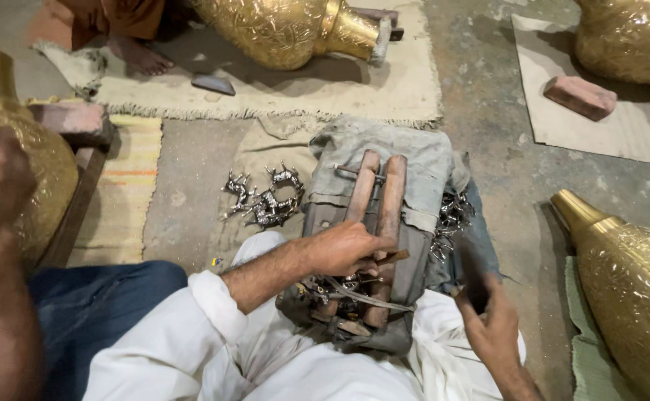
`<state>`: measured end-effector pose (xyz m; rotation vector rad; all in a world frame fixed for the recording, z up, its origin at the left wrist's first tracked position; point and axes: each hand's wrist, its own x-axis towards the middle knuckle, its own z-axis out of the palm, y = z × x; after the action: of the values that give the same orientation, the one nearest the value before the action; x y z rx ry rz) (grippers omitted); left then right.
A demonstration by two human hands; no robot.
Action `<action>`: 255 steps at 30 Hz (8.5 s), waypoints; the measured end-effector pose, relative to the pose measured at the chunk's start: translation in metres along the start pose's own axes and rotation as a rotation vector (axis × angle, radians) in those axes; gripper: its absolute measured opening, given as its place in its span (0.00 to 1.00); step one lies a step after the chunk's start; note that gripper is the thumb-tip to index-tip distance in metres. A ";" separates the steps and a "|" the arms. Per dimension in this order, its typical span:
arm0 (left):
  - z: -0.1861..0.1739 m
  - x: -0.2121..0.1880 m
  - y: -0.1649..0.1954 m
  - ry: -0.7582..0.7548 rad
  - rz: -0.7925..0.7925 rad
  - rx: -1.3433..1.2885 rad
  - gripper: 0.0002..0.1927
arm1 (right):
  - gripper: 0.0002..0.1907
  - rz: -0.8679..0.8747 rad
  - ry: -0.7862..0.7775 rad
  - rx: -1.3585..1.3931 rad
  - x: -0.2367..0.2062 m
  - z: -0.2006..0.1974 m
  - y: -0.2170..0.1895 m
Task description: The person sits on the floor and hammers small silver-colored ornamental metal pieces against a wooden mandrel stake, repositioning each piece by hand between strikes. Other workers hammer large engraved brass vases nearby on the floor.
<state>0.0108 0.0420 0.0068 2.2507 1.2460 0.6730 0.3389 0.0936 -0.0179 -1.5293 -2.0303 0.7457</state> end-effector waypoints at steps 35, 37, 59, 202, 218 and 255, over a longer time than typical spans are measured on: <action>0.001 0.003 0.003 -0.065 -0.037 0.047 0.24 | 0.33 -0.088 -0.094 -0.304 -0.010 -0.007 -0.007; -0.004 0.000 0.005 0.003 -0.021 -0.022 0.25 | 0.35 -0.275 -0.149 -0.431 -0.009 -0.010 -0.003; -0.004 -0.027 -0.002 0.117 0.031 -0.092 0.26 | 0.26 0.026 -0.248 -0.197 -0.023 0.004 -0.023; 0.026 -0.038 0.035 0.503 -0.432 -0.267 0.23 | 0.25 -0.110 -0.280 -0.083 0.037 -0.004 -0.063; 0.022 -0.040 0.041 0.512 -0.413 -0.271 0.20 | 0.28 -0.396 -0.321 -0.606 0.077 -0.034 -0.098; 0.028 -0.050 0.034 0.485 -0.323 -0.253 0.21 | 0.26 -0.543 -0.139 -0.583 0.067 -0.027 -0.088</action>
<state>0.0262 -0.0223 -0.0036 1.6800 1.5960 1.2140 0.2782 0.1423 0.0658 -1.0989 -2.7560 0.0407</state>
